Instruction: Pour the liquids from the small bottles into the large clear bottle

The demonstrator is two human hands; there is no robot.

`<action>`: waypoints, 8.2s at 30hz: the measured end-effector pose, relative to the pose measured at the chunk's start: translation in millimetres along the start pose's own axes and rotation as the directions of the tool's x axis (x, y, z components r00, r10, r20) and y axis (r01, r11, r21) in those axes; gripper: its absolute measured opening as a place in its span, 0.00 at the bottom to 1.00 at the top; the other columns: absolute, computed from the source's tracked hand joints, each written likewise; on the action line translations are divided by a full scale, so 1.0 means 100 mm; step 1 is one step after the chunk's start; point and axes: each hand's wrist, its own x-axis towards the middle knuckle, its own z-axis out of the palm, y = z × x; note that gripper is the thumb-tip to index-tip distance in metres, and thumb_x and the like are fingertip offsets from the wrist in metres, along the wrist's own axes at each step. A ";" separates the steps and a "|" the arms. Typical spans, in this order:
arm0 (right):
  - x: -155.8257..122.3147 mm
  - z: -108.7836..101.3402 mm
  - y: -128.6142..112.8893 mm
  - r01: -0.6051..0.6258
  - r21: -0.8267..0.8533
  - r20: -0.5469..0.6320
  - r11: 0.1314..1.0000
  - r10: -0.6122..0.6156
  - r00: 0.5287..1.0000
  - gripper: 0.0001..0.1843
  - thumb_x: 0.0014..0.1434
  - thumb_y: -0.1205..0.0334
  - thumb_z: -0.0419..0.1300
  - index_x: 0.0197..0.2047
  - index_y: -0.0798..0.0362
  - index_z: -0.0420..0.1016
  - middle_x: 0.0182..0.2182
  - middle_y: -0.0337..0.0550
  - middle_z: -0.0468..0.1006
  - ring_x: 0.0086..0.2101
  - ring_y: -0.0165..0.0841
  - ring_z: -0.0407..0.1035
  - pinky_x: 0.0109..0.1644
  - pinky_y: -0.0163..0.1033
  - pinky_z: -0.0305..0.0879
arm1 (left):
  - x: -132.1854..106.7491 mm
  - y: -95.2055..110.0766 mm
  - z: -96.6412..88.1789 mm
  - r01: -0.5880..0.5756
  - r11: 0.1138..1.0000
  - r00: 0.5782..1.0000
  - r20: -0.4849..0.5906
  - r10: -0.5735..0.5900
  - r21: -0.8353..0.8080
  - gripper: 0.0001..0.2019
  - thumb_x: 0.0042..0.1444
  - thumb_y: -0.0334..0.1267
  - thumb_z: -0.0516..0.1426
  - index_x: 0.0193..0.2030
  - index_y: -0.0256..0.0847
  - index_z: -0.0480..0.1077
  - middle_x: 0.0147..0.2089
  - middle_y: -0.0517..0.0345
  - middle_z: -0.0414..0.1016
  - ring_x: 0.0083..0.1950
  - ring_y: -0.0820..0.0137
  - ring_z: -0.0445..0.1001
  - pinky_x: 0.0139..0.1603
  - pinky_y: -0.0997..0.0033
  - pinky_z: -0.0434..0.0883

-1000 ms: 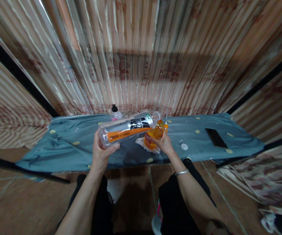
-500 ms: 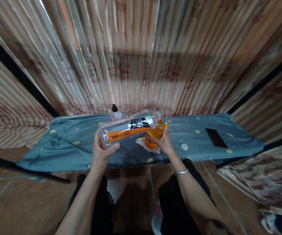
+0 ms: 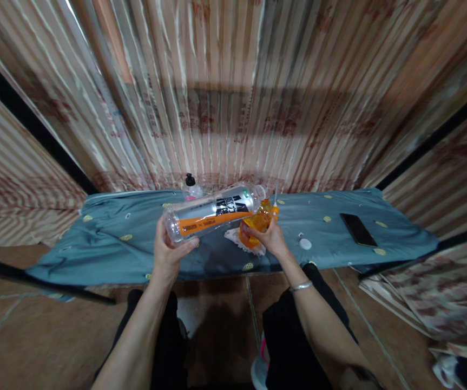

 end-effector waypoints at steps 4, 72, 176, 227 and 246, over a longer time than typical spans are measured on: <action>0.00 0.00 -0.01 -0.008 -0.013 0.004 1.000 0.008 1.000 0.41 0.42 0.42 0.79 0.56 0.50 0.75 0.53 0.54 0.87 0.54 0.55 0.82 0.59 0.57 0.77 | 0.00 0.00 0.00 0.006 1.000 1.000 0.001 -0.006 -0.003 0.48 0.27 0.40 0.82 0.61 0.46 0.75 0.56 0.51 0.82 0.56 0.57 0.83 0.59 0.59 0.81; 0.01 0.01 0.04 0.014 0.015 -0.015 1.000 -0.014 1.000 0.40 0.42 0.43 0.80 0.55 0.50 0.76 0.51 0.54 0.88 0.52 0.54 0.83 0.57 0.56 0.78 | 0.01 -0.04 -0.02 0.015 1.000 1.000 0.000 -0.015 -0.025 0.49 0.25 0.38 0.82 0.60 0.47 0.75 0.54 0.54 0.83 0.52 0.61 0.83 0.53 0.67 0.82; 0.02 0.01 0.12 0.034 -0.019 0.004 0.999 -0.034 0.999 0.42 0.44 0.37 0.77 0.56 0.51 0.75 0.52 0.56 0.86 0.52 0.55 0.82 0.57 0.57 0.77 | 0.01 -0.04 -0.02 -0.021 1.000 1.000 0.015 0.021 0.000 0.46 0.28 0.40 0.82 0.59 0.46 0.75 0.55 0.53 0.82 0.55 0.58 0.83 0.58 0.60 0.82; 0.04 0.02 0.14 0.031 0.001 0.001 1.000 -0.031 1.000 0.45 0.42 0.34 0.78 0.56 0.50 0.74 0.52 0.57 0.86 0.51 0.55 0.82 0.56 0.58 0.78 | 0.02 -0.05 -0.04 -0.021 1.000 0.999 0.040 0.020 0.013 0.48 0.29 0.42 0.82 0.62 0.47 0.73 0.56 0.53 0.81 0.57 0.58 0.82 0.57 0.64 0.80; 0.04 0.02 0.16 0.029 -0.006 -0.003 1.000 -0.030 1.000 0.45 0.42 0.35 0.78 0.57 0.51 0.74 0.52 0.57 0.86 0.52 0.55 0.82 0.58 0.59 0.77 | 0.01 -0.02 -0.01 -0.005 1.000 1.000 0.020 0.005 -0.010 0.48 0.27 0.40 0.82 0.60 0.47 0.74 0.55 0.53 0.82 0.55 0.59 0.83 0.56 0.65 0.81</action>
